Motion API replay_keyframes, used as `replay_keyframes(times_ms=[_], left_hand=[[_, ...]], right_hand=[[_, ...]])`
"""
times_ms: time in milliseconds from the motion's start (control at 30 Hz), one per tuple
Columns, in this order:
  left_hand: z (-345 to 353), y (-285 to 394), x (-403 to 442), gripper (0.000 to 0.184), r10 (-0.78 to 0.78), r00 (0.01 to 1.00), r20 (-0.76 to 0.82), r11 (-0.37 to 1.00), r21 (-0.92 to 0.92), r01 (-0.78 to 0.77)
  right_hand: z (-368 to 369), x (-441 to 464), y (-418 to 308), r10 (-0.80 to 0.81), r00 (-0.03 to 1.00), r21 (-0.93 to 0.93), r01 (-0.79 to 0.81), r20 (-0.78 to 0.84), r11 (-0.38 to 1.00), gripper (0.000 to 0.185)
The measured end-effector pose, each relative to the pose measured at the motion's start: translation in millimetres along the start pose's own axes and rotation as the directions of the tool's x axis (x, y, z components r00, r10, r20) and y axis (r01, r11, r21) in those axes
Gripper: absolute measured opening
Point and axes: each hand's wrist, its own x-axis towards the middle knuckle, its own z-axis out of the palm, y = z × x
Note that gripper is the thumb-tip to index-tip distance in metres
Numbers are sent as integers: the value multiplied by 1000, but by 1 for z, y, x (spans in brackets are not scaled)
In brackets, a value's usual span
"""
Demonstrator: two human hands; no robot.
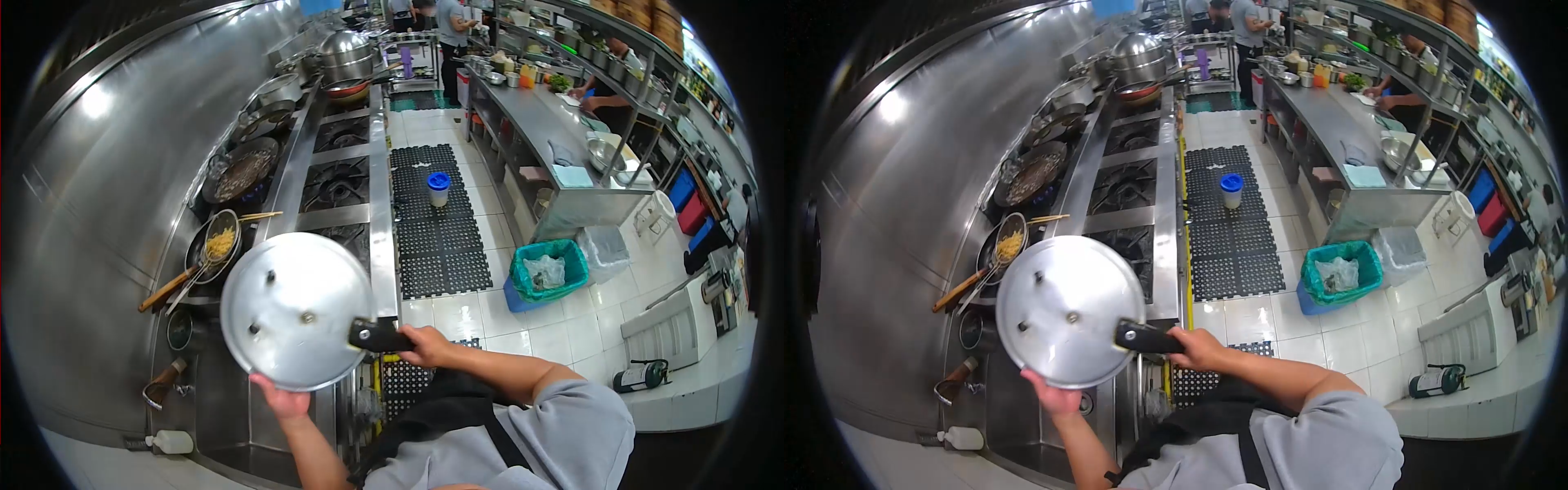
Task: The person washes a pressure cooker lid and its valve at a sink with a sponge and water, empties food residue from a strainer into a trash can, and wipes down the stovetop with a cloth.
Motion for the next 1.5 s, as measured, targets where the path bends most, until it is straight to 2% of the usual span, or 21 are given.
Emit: replay_keyframes(times_ms=[67,267,367,600,733,800,833,867,933,967,1000,1067,1100,1133,1200,1267,1333,1400,1433,1467,1500], left_hand=[[30,-30,21,78,-157,977,146,978,158,134],[142,-148,83,72,-416,859,299,909,110,402],[183,-224,108,65,-532,790,303,839,68,539],[241,-363,129,59,-722,688,69,691,90,717],[240,-401,142,58,-727,684,62,687,51,725],[239,-407,152,59,-715,699,20,697,105,709],[232,-414,160,57,-705,709,-6,705,108,701],[231,-415,167,57,-709,706,-13,700,108,705],[231,-417,181,54,-668,734,-126,707,203,678],[227,-420,189,45,-637,766,-88,748,173,641],[221,-423,199,45,-636,766,-87,749,169,641],[205,-428,218,43,-598,799,-58,763,264,590],[204,-428,227,40,-576,815,-69,767,301,567],[197,-429,237,40,-580,812,-69,766,294,572],[184,-434,260,39,-603,795,-58,713,408,570],[171,-448,280,35,-593,802,-76,709,424,564],[123,-475,306,31,-555,822,-132,574,654,492],[146,-473,323,31,-580,808,-105,590,630,505],[141,-476,331,31,-605,791,-97,578,630,519],[137,-480,340,32,-629,772,-92,562,632,534],[160,-473,348,32,-663,740,-113,539,615,576]], right_hand=[[-19,-26,21,111,979,-38,-120,-172,992,37],[-95,-85,76,288,861,-93,-356,-420,930,34],[-141,-113,111,357,819,-76,-433,-449,898,32],[-209,-169,186,647,685,40,-675,-336,736,39],[-233,-173,219,676,699,-4,-696,-233,718,46],[-246,-166,234,641,767,59,-639,-37,767,60],[-256,-163,243,674,724,246,-687,148,683,73],[-256,-165,267,672,723,181,-691,160,700,76],[-265,-163,291,778,622,46,-783,91,621,75],[-271,-166,297,791,611,-353,-732,41,583,76],[-278,-168,305,791,610,-357,-731,40,581,76],[-282,-172,313,862,503,-508,-759,-63,406,78],[-281,-175,309,834,512,-673,-693,-206,259,80],[-278,-185,323,837,507,-676,-692,-206,253,80],[-271,-221,386,958,284,-237,-929,34,284,75],[-254,-277,443,978,196,-307,-929,74,209,68],[-254,-313,461,996,-69,-252,-966,48,-55,57],[-251,-354,478,979,87,-467,-884,-187,-10,41],[-246,-366,489,941,22,-352,-930,-337,-104,31],[-264,-349,488,981,-141,-273,-946,-136,-174,27],[-254,-357,518,983,-8,-382,-921,-183,-78,28]])
